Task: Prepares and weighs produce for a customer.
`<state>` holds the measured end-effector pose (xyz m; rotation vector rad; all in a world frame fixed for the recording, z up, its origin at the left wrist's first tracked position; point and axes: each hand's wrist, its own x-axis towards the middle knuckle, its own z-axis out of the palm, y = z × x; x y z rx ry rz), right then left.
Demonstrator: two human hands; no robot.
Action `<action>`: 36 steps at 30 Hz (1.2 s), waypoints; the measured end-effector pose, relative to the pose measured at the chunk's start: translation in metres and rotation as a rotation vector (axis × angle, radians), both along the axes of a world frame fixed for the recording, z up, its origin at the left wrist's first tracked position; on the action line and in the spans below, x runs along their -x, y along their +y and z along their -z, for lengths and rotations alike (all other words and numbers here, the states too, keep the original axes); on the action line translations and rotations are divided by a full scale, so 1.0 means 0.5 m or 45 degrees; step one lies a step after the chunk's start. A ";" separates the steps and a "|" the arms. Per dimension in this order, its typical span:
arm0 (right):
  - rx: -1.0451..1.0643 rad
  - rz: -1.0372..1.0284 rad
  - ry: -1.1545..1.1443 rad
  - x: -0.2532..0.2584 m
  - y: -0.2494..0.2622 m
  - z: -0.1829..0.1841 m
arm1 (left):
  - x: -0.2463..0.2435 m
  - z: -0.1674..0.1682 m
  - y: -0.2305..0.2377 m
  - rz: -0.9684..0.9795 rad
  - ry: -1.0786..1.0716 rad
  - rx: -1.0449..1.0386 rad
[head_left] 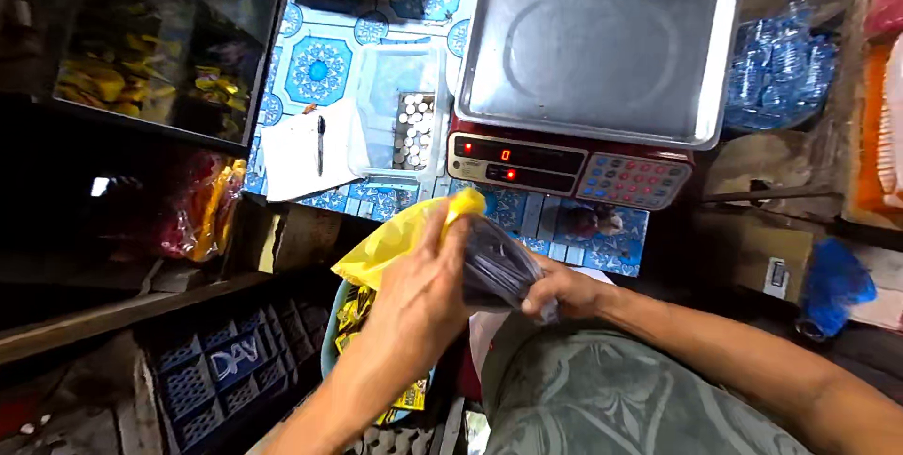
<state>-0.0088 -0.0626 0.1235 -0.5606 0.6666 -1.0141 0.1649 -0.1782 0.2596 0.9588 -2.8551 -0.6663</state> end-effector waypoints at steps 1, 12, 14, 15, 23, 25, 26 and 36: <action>-0.063 0.011 0.012 0.003 0.000 -0.002 | 0.013 0.007 0.018 0.035 0.023 -0.091; -1.007 0.593 0.126 0.016 -0.002 -0.151 | 0.063 0.157 0.169 -0.248 0.479 -0.100; -0.780 0.468 0.250 -0.002 -0.024 -0.119 | 0.039 0.202 0.109 -0.360 0.435 -0.122; -0.660 0.361 0.352 -0.014 -0.041 -0.094 | 0.031 0.216 0.081 -0.391 0.423 -0.115; 1.037 0.778 1.980 0.041 0.059 0.055 | 0.027 0.183 -0.018 -0.530 0.312 0.093; 0.922 0.744 2.365 0.119 0.104 0.139 | 0.017 0.182 -0.018 -0.545 0.339 0.070; 0.839 0.618 2.500 0.152 0.119 0.179 | 0.012 0.180 -0.015 -0.555 0.362 0.056; 0.886 0.355 2.649 0.195 0.124 0.296 | -0.086 0.091 0.022 -0.682 0.177 0.310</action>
